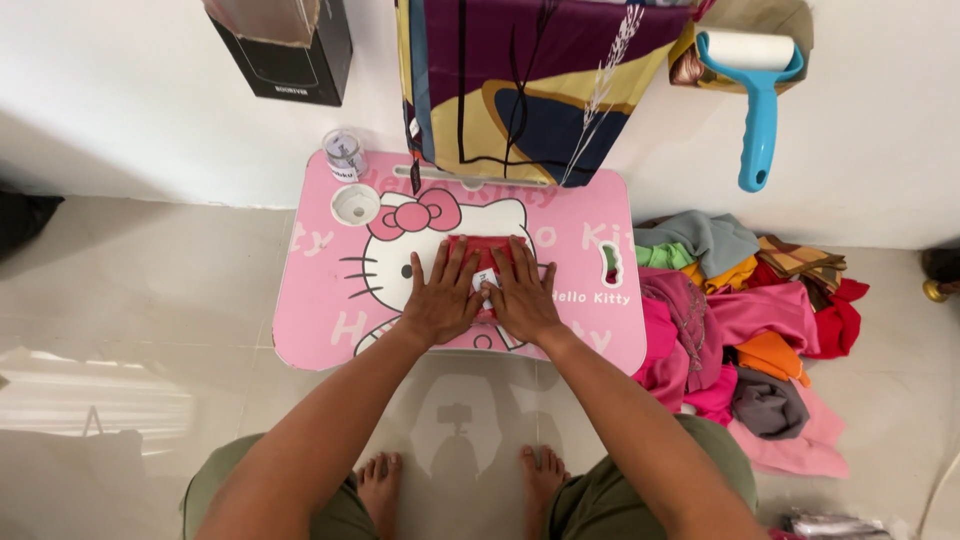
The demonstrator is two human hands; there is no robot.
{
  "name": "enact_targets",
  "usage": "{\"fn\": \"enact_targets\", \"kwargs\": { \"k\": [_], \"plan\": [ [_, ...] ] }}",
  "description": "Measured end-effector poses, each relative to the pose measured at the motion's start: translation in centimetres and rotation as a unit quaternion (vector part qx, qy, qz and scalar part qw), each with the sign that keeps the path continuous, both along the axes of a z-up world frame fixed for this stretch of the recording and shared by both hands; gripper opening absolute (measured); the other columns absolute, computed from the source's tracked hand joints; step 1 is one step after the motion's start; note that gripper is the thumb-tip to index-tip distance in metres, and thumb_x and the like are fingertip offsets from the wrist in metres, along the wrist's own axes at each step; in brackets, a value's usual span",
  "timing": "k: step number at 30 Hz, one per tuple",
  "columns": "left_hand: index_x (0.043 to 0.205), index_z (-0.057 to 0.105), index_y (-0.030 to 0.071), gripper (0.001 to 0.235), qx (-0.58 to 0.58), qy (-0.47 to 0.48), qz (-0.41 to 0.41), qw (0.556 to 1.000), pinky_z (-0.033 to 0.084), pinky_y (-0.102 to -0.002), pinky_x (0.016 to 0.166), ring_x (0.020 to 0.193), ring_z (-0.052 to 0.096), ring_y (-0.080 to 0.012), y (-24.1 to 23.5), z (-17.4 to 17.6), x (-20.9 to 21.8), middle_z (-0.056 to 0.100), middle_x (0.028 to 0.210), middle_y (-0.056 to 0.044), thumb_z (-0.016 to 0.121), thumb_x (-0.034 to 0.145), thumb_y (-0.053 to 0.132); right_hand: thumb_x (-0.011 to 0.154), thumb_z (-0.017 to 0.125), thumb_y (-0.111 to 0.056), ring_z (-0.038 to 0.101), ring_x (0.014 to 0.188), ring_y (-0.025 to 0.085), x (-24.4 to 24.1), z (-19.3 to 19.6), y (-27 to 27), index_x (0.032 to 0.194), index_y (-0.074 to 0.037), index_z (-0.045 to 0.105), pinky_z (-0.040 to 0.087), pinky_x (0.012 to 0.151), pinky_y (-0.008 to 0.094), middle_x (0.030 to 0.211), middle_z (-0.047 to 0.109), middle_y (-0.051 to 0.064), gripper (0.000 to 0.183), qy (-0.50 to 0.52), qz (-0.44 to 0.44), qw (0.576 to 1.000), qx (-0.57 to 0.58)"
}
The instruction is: The person picks up a piece of fabric from a pile on the floor, unfolds it, spreads it out on a small pink table, and uses a lint roller to clean both sides of the fabric before folding it.
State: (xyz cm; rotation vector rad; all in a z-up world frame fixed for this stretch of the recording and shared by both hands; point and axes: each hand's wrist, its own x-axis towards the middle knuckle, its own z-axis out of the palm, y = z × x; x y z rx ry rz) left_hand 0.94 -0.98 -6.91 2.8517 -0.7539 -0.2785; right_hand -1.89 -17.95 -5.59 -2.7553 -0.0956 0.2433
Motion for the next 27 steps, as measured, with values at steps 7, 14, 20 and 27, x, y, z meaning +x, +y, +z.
{"fn": "enact_targets", "kwargs": {
  "k": [7,14,20,27],
  "plan": [
    [0.164,0.009,0.006,0.093,-0.061,0.007,0.109,0.992,0.004,-0.074,0.12,0.157,0.009,-0.0418,0.6,-0.2,-0.4,0.012,0.168,-0.026,0.017,0.102,0.074,0.108,0.028,-0.061,0.023,0.151,0.036,3.0,-2.6,-2.3,0.159,-0.019,0.025,0.012,0.122,0.064,0.164,0.027,0.014,0.067,-0.035,-0.137,0.977,0.159],
    [0.163,0.011,0.004,0.098,-0.086,0.1,0.143,0.981,-0.007,-0.073,0.119,0.158,-0.001,-0.0425,0.5,0.8,-1.0,0.007,0.169,-0.027,0.026,0.099,0.077,0.079,0.085,-0.032,0.066,0.109,0.026,5.0,-3.8,-3.3,0.14,-0.003,0.055,0.055,0.086,0.04,0.114,0.066,0.01,0.074,-0.05,-0.296,0.883,0.361],
    [0.163,0.004,0.003,0.106,-0.226,0.156,0.172,0.946,-0.008,-0.067,0.123,0.159,-0.002,-0.0405,1.6,4.3,-1.4,0.002,0.17,-0.025,0.047,0.096,0.072,0.079,0.081,-0.008,0.066,0.084,0.019,5.2,-0.5,-3.2,0.115,-0.006,0.069,0.054,0.066,0.031,0.098,0.065,0.01,0.037,-0.086,-0.267,0.82,0.499],
    [0.164,0.004,0.006,0.129,-0.543,0.298,0.237,0.749,0.031,-0.057,0.122,0.151,0.031,-0.043,1.5,11.3,-0.5,0.03,0.164,-0.027,0.094,0.075,0.032,0.085,0.079,-0.001,0.064,0.088,0.014,0.8,11.5,0.0,0.125,-0.004,0.063,0.056,0.08,0.027,0.097,0.069,0.008,0.043,-0.058,-0.16,0.754,0.634]
  ]
}}
